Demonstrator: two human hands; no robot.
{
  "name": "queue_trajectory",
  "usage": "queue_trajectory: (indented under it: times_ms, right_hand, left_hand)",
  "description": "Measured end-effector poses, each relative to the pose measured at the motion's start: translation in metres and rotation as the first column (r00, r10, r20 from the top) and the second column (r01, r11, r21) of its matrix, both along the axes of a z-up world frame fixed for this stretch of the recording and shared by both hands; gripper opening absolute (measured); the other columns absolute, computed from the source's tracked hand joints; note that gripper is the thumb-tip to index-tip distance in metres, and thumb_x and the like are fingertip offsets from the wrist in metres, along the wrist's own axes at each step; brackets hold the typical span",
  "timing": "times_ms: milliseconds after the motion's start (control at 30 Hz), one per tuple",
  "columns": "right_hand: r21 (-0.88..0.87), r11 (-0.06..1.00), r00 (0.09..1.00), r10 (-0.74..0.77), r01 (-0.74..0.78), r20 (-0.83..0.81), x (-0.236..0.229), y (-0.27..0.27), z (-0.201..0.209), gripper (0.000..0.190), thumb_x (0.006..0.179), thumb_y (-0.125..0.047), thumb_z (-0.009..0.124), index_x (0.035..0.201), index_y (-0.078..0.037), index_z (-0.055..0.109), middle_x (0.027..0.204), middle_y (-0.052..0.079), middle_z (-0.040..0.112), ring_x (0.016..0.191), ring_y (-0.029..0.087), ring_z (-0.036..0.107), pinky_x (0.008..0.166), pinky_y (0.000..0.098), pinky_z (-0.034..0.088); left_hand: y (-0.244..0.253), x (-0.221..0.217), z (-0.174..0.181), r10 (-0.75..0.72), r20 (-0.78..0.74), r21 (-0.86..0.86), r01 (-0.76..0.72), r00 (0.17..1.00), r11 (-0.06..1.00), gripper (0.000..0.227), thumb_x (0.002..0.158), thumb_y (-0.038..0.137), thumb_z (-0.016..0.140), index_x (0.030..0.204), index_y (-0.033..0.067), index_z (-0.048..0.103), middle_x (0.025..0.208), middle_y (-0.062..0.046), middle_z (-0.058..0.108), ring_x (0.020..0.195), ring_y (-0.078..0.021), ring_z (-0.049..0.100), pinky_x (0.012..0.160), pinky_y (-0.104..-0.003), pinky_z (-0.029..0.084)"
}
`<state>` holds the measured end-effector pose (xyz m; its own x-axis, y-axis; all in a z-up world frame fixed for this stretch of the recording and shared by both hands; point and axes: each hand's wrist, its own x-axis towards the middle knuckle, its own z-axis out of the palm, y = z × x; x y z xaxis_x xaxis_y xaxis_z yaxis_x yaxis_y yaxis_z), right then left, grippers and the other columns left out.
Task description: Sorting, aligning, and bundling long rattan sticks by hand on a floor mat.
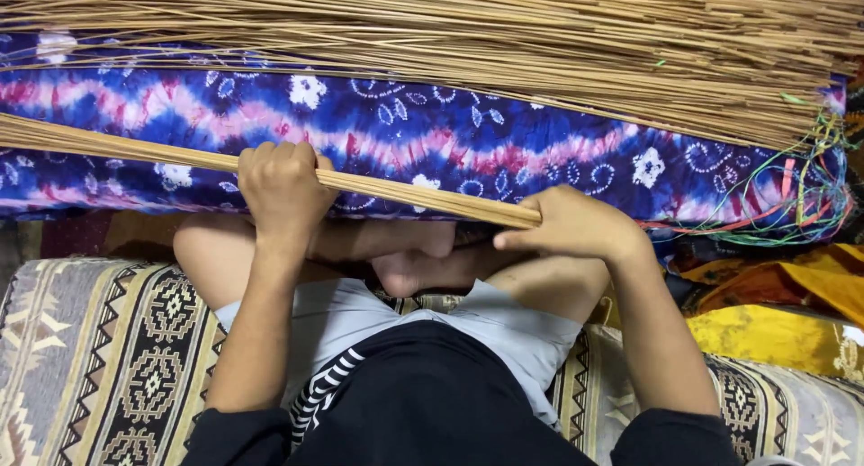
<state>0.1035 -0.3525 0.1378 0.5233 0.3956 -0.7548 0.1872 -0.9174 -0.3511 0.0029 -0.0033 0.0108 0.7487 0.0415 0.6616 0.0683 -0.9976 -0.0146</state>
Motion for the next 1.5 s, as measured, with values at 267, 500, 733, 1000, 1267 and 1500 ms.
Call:
queue_trajectory:
  times_ms: [267, 500, 733, 1000, 1267, 1500]
  right_hand:
    - [-0.115, 0.986, 0.885, 0.16, -0.121, 0.438, 0.041, -0.026, -0.08, 0.04, 0.082, -0.063, 0.07, 0.094, -0.026, 0.077, 0.083, 0.01, 0.077, 0.094, 0.038, 0.074, 0.08, 0.0487, 0.057]
    - [-0.024, 0.997, 0.752, 0.071, -0.073, 0.655, 0.061, -0.053, -0.126, 0.034, 0.078, -0.056, 0.075, 0.087, -0.024, 0.074, 0.078, 0.009, 0.073, 0.089, 0.038, 0.073, 0.075, 0.049, 0.056]
    - [0.201, 0.971, 0.56, -0.097, -0.126, 0.823, 0.04, -0.048, -0.134, 0.039, 0.069, -0.051, 0.089, 0.09, -0.022, 0.071, 0.08, 0.002, 0.074, 0.082, 0.027, 0.075, 0.072, 0.0391, 0.057]
    - [0.235, 0.877, 0.299, -0.111, -0.418, 0.948, 0.031, -0.055, -0.155, 0.056, 0.09, -0.064, 0.073, 0.115, -0.015, 0.066, 0.09, 0.006, 0.056, 0.087, 0.027, 0.061, 0.08, 0.04, 0.052]
    - [0.264, 0.907, 0.344, -0.146, -0.328, 0.928, 0.025, -0.048, -0.154, 0.053, 0.091, -0.065, 0.072, 0.116, -0.018, 0.064, 0.11, 0.003, 0.055, 0.102, 0.029, 0.054, 0.089, 0.0416, 0.042]
    - [0.325, 0.889, 0.385, -0.19, -0.322, 0.903, 0.026, -0.048, -0.153, 0.064, 0.09, -0.073, 0.067, 0.127, -0.021, 0.064, 0.114, 0.004, 0.055, 0.105, 0.03, 0.054, 0.091, 0.0442, 0.041]
  left_hand:
    - [-0.009, 0.0, 0.007, -0.025, -0.095, -0.067, 0.019, 0.995, 0.998, 0.023, 0.071, 0.026, 0.082, 0.067, 0.0154, 0.062, 0.057, -0.004, 0.054, 0.06, -0.0278, 0.059, 0.062, -0.039, 0.042]
    - [-0.023, 0.003, 0.012, -0.228, -0.224, -0.224, 0.178, 0.948, 0.958, 0.057, 0.074, 0.059, 0.085, 0.081, 0.0065, 0.065, 0.072, -0.012, 0.061, 0.075, -0.0343, 0.063, 0.072, -0.048, 0.043]
    - [-0.019, 0.026, -0.032, -0.226, -0.175, -0.163, 0.198, 0.958, 0.967, 0.057, 0.091, 0.067, 0.066, 0.087, 0.0112, 0.057, 0.078, -0.006, 0.049, 0.077, -0.0309, 0.054, 0.075, -0.044, 0.04]
    - [-0.024, 0.019, -0.038, -0.175, -0.118, -0.141, 0.158, 0.977, 0.977, 0.065, 0.1, 0.073, 0.045, 0.085, 0.0099, 0.052, 0.083, -0.009, 0.047, 0.083, -0.0314, 0.052, 0.085, -0.045, 0.042]
    - [-0.024, 0.015, -0.035, -0.23, -0.123, -0.2, 0.203, 0.965, 0.959, 0.063, 0.102, 0.068, 0.047, 0.109, 0.0065, 0.063, 0.104, -0.012, 0.054, 0.098, -0.0326, 0.053, 0.092, -0.047, 0.044]
    - [-0.025, 0.017, -0.038, -0.207, -0.058, -0.208, 0.191, 0.977, 0.959, 0.065, 0.106, 0.065, 0.042, 0.117, 0.0063, 0.066, 0.111, -0.014, 0.059, 0.112, -0.0335, 0.057, 0.101, -0.048, 0.043]
